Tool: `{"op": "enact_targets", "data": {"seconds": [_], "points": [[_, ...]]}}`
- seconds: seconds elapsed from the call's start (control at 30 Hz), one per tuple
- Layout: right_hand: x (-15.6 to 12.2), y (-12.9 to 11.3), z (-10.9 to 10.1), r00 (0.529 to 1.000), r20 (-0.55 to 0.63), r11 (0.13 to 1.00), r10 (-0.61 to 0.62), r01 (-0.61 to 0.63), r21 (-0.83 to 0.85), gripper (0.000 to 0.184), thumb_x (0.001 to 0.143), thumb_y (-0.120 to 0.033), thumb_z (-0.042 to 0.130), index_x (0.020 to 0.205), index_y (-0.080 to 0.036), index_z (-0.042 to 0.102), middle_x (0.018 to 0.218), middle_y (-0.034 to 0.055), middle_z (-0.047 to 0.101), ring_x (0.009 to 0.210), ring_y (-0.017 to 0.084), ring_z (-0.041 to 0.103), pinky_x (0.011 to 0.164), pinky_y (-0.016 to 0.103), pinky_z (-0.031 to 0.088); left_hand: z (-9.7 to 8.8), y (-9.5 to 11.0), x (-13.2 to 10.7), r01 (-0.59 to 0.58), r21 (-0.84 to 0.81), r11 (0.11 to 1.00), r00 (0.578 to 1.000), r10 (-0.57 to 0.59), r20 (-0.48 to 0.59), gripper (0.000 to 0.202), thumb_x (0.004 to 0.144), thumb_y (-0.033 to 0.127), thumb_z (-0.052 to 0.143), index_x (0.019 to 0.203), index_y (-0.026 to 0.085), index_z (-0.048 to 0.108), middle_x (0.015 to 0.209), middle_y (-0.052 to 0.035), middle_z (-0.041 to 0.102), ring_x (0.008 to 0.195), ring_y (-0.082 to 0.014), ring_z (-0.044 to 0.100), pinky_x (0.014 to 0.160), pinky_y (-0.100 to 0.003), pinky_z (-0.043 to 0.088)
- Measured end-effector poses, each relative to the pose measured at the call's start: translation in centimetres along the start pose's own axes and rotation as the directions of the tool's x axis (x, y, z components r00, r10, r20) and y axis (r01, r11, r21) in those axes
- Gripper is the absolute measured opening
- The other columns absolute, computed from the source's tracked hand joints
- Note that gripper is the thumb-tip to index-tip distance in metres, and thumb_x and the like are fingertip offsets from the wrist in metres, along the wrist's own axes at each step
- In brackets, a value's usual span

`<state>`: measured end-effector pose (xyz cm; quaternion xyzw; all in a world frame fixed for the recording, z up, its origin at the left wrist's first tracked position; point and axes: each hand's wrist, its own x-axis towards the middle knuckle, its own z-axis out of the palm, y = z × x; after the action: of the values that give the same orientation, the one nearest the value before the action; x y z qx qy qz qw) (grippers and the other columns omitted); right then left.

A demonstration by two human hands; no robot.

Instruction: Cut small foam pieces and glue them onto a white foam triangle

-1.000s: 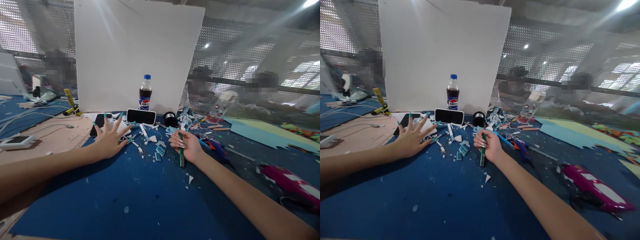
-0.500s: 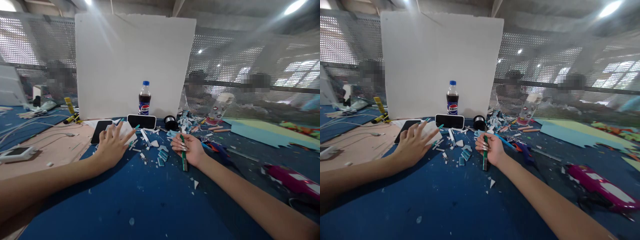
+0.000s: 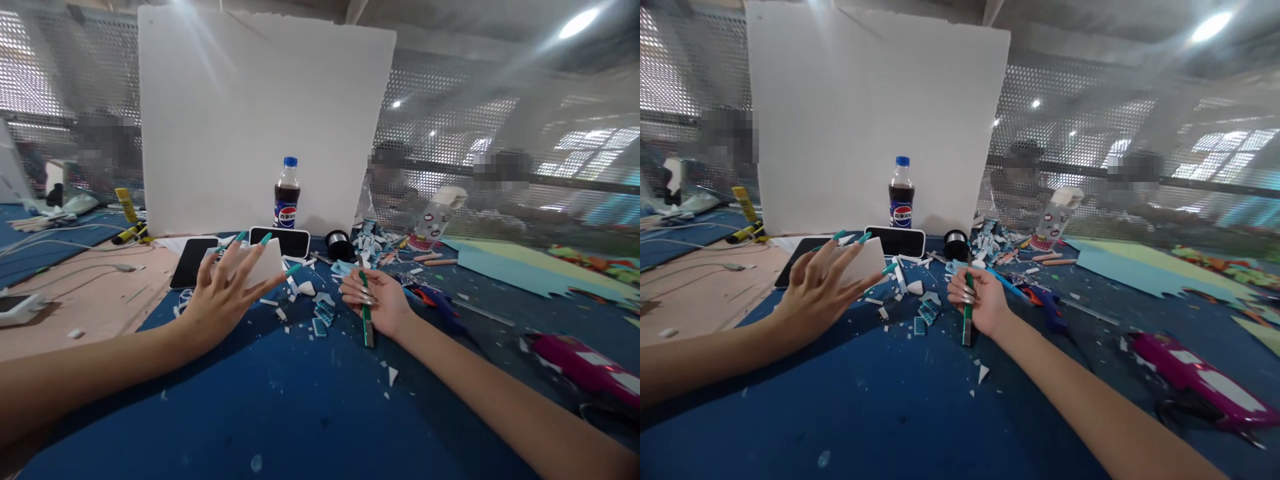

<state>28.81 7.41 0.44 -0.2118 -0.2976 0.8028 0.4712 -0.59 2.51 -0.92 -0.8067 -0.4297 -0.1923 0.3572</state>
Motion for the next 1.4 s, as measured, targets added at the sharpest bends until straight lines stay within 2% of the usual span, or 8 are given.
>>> {"op": "enact_targets", "data": {"seconds": [0.3,0.5,0.7,0.8,0.9,1.07,1.27,1.4], "points": [[0.1,0.0,-0.2,1.0,-0.012,1.0,0.001,-0.001,0.019,0.028,0.081,-0.015,0.049,0.059,-0.021,0.033,0.055,-0.0055,0.024,0.043,0.008,0.025,0.041,0.019,0.037,0.0,0.0,-0.1,-0.009,-0.049,0.999,1.0,0.009,0.002,0.083,0.086,0.004,0.053,0.147,0.043,0.012,0.152,-0.0139,0.021,0.138,-0.0446,0.021,0.1,-0.068,0.029],[-0.1,0.1,0.0,1.0,-0.022,1.0,0.007,-0.007,0.026,0.029,0.08,-0.014,0.049,0.06,-0.021,0.03,0.054,-0.0054,0.027,0.043,0.007,0.026,0.041,0.017,0.036,-0.1,0.2,0.1,0.024,-0.1,0.995,0.999,-0.021,0.037,0.074,0.089,0.004,0.048,0.148,0.034,0.013,0.156,-0.0153,0.008,0.139,-0.0437,0.019,0.103,-0.064,0.027],[-0.2,0.1,0.2,0.999,-0.054,1.0,0.0,0.002,0.026,0.026,0.078,-0.013,0.049,0.061,-0.02,0.03,0.055,-0.0049,0.027,0.043,0.007,0.025,0.042,0.017,0.035,0.4,-0.1,0.4,0.011,-0.104,0.995,1.0,-0.012,-0.005,0.068,0.092,0.02,0.049,0.149,0.02,0.011,0.147,-0.0266,0.027,0.134,-0.0455,0.029,0.098,-0.062,0.034],[-0.1,0.2,0.2,0.998,-0.06,1.0,-0.005,0.006,0.02,0.026,0.078,-0.014,0.049,0.061,-0.02,0.03,0.055,-0.0049,0.026,0.044,0.007,0.023,0.042,0.017,0.034,0.5,-0.2,0.3,0.026,-0.143,0.989,1.0,-0.028,-0.008,0.074,0.092,0.021,0.05,0.15,0.022,0.005,0.146,-0.0248,0.032,0.133,-0.0449,0.031,0.098,-0.063,0.034],[-0.1,0.2,0.2,0.998,-0.063,1.0,-0.012,0.012,0.009,0.025,0.078,-0.015,0.049,0.06,-0.02,0.031,0.056,-0.0044,0.026,0.045,0.008,0.022,0.042,0.017,0.034,0.9,-0.2,0.1,0.108,-0.179,0.978,0.993,-0.114,-0.027,0.082,0.092,0.023,0.051,0.149,0.027,-0.006,0.151,-0.0208,0.024,0.136,-0.0431,0.026,0.102,-0.064,0.029],[-0.2,0.3,0.3,0.998,-0.062,0.999,-0.018,0.016,-0.028,0.023,0.078,-0.016,0.049,0.059,-0.019,0.035,0.057,-0.0041,0.026,0.046,0.008,0.021,0.043,0.017,0.034,1.7,0.0,-0.2,0.259,-0.156,0.953,0.963,-0.268,-0.035,0.088,0.091,0.013,0.049,0.147,0.028,-0.018,0.156,-0.0214,0.004,0.141,-0.046,0.001,0.104,-0.073,0.016],[-0.3,0.4,0.7,0.998,-0.047,0.995,-0.031,0.026,-0.095,0.024,0.078,-0.016,0.047,0.055,-0.017,0.04,0.053,-0.0042,0.027,0.046,0.007,0.021,0.043,0.017,0.03,1.5,0.0,-0.4,0.21,-0.132,0.969,0.975,-0.217,-0.045,0.084,0.087,0.002,0.048,0.15,0.028,-0.001,0.156,-0.0199,0.005,0.14,-0.0466,-0.002,0.103,-0.075,0.013],[-0.2,0.5,0.8,0.999,-0.032,0.989,-0.039,0.034,-0.141,0.027,0.08,-0.017,0.045,0.053,-0.015,0.042,0.051,-0.0036,0.028,0.045,0.007,0.022,0.043,0.016,0.028,1.1,-0.5,-0.4,0.047,-0.248,0.968,0.99,-0.079,-0.118,0.061,0.084,-0.002,0.046,0.138,0.024,0.036,0.146,-0.0181,0.032,0.138,-0.0411,0.023,0.104,-0.066,0.028]]}}
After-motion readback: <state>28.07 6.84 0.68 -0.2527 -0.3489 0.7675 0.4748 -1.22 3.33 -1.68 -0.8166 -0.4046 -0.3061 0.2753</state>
